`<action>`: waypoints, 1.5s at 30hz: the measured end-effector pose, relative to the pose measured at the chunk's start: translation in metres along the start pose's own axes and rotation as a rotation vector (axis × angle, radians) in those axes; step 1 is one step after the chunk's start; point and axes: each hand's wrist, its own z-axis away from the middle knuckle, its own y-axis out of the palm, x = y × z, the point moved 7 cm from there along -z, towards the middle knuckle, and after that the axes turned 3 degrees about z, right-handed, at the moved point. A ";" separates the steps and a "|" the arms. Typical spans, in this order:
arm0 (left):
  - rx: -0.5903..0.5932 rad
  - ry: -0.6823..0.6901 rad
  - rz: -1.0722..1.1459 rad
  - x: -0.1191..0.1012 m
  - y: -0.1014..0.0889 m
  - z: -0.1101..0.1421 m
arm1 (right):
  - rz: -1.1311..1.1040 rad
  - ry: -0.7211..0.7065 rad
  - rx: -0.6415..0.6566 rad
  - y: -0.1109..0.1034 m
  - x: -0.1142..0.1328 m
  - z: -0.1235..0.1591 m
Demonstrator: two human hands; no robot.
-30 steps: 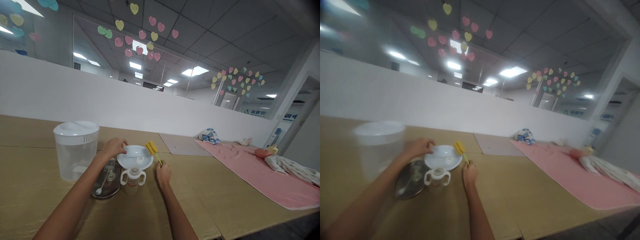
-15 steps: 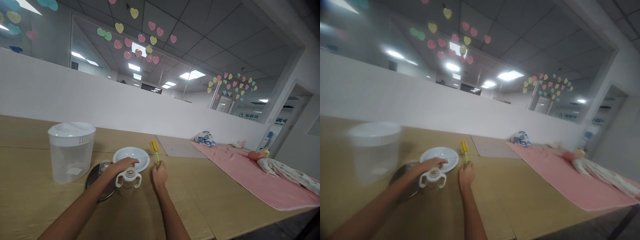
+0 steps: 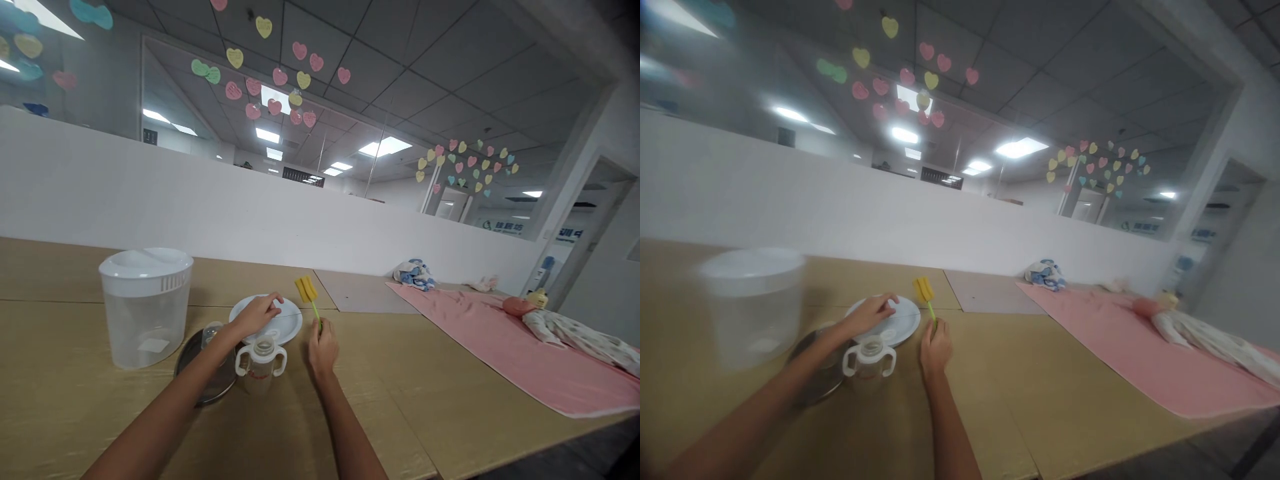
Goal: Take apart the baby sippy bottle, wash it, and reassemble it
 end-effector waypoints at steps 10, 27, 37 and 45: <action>0.230 -0.084 -0.002 0.020 0.031 0.008 | 0.023 -0.019 -0.013 -0.001 0.001 0.001; 0.192 -0.149 -0.111 0.021 0.027 0.010 | 0.055 -0.026 0.026 0.003 0.002 0.001; 0.209 -0.228 -0.138 0.027 0.028 0.010 | 0.008 -0.049 -0.002 0.005 0.001 0.000; 0.209 -0.241 -0.134 0.035 0.033 0.005 | 0.009 -0.067 -0.006 0.007 0.000 0.001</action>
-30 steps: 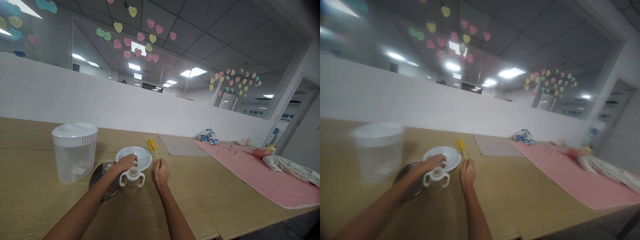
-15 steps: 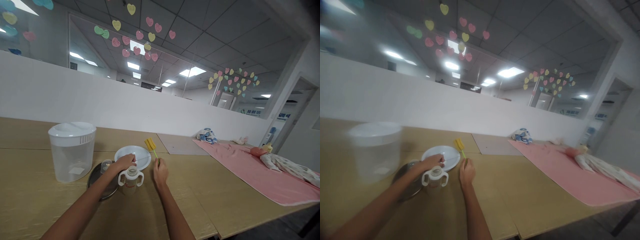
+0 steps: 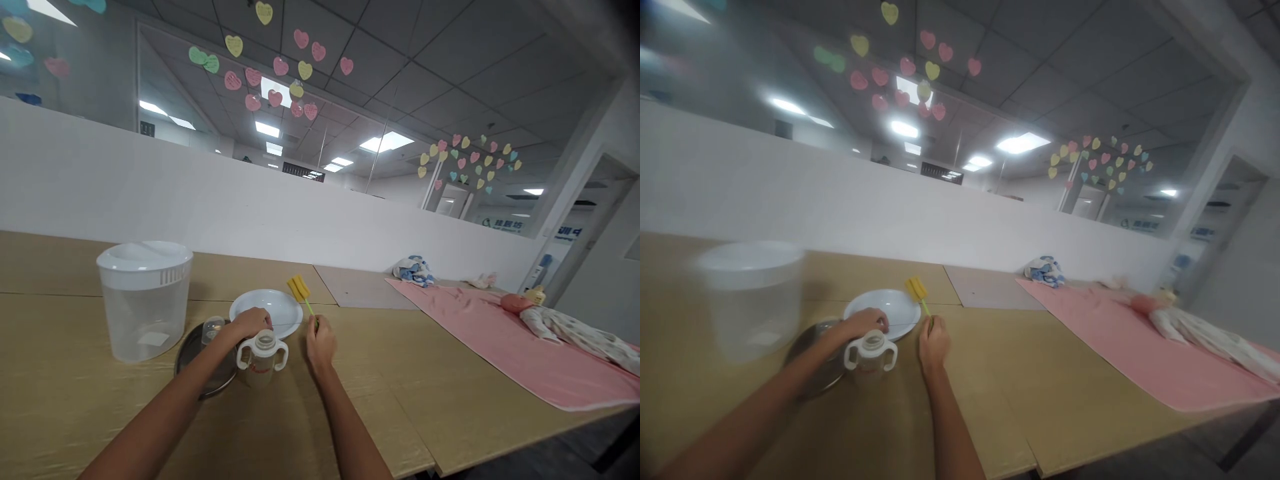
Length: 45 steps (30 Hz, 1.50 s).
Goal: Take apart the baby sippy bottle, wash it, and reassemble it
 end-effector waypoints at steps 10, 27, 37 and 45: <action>-0.039 0.020 -0.006 0.004 0.001 -0.006 | 0.016 -0.007 0.008 0.002 0.000 -0.001; -0.103 0.044 0.023 0.005 0.000 -0.009 | 0.022 -0.035 -0.004 0.003 0.001 0.000; -0.250 0.229 0.054 0.001 -0.014 -0.006 | 0.004 -0.025 -0.012 0.003 -0.001 -0.001; -0.250 0.214 0.048 0.011 -0.016 -0.012 | -0.016 -0.026 0.000 0.001 0.000 -0.001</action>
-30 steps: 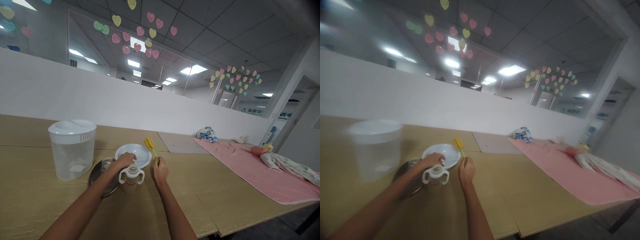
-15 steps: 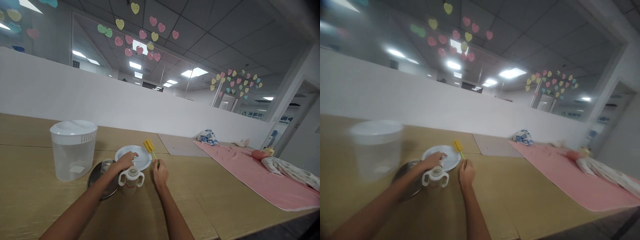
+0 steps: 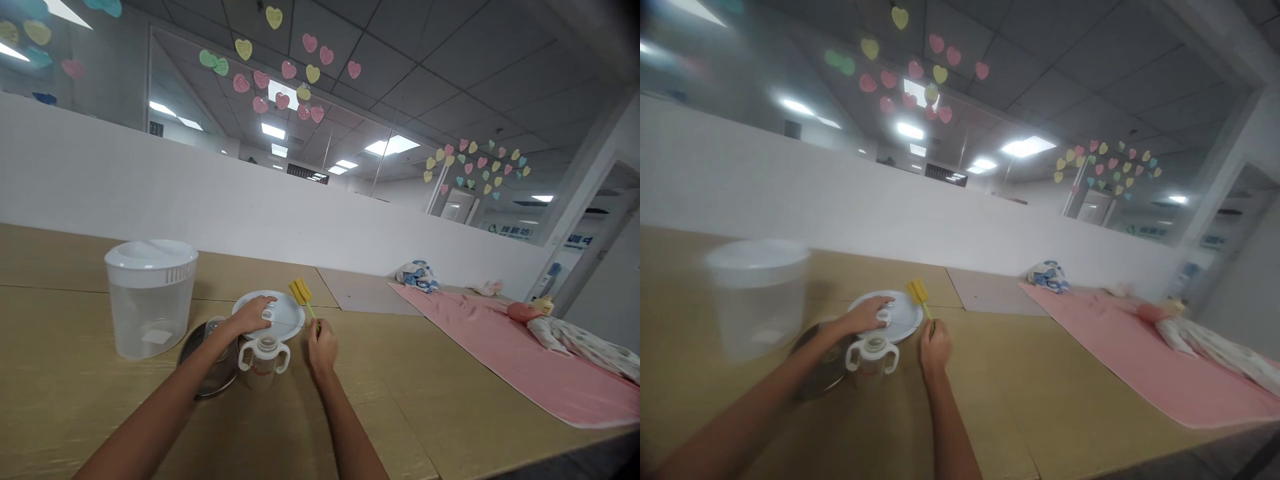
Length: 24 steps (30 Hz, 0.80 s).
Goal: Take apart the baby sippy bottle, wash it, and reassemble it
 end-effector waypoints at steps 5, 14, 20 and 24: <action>0.027 -0.043 -0.032 0.005 0.004 0.001 | 0.012 0.003 0.006 0.000 0.001 0.000; -0.003 -0.011 -0.074 -0.002 -0.001 0.005 | 0.016 -0.013 -0.003 0.001 0.001 0.000; -0.024 -0.041 -0.086 0.004 -0.002 0.002 | 0.026 -0.011 -0.009 0.001 0.000 0.001; -0.054 -0.054 -0.076 0.005 -0.005 0.002 | 0.016 -0.017 -0.016 0.000 0.001 0.001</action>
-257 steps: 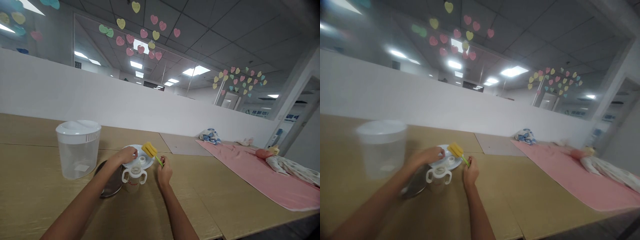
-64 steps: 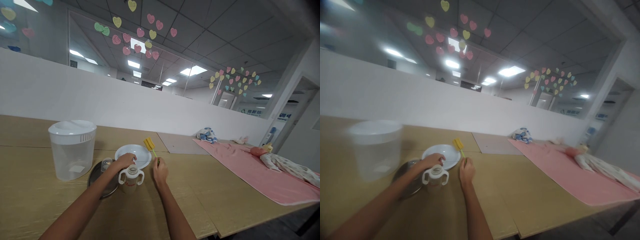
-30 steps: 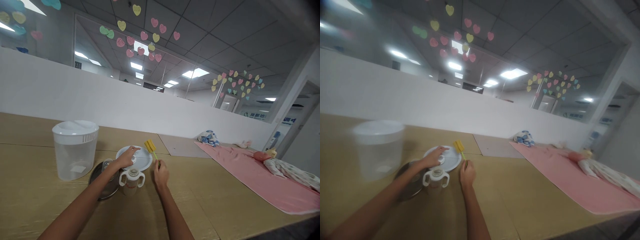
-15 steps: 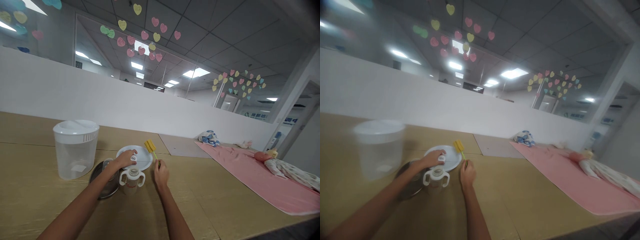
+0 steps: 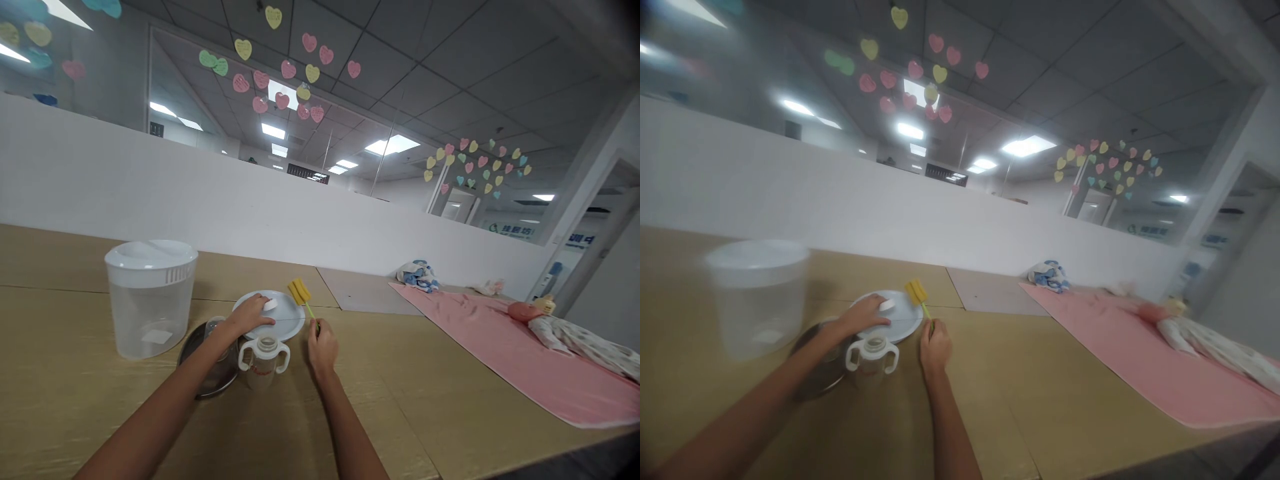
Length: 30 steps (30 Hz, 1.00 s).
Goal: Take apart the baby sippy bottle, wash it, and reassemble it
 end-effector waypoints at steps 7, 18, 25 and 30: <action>-0.188 0.008 0.359 -0.021 -0.028 0.001 | -0.089 -0.144 -0.005 -0.005 0.013 0.002; -0.262 0.041 0.619 -0.052 -0.058 0.003 | -0.182 -0.166 -0.084 -0.009 0.009 0.002; -0.185 0.030 0.306 -0.048 -0.096 0.016 | -0.205 -0.326 -0.128 -0.014 0.017 0.006; 0.136 -0.172 -0.076 -0.033 -0.111 0.042 | -0.216 -0.381 -0.111 -0.012 0.020 0.010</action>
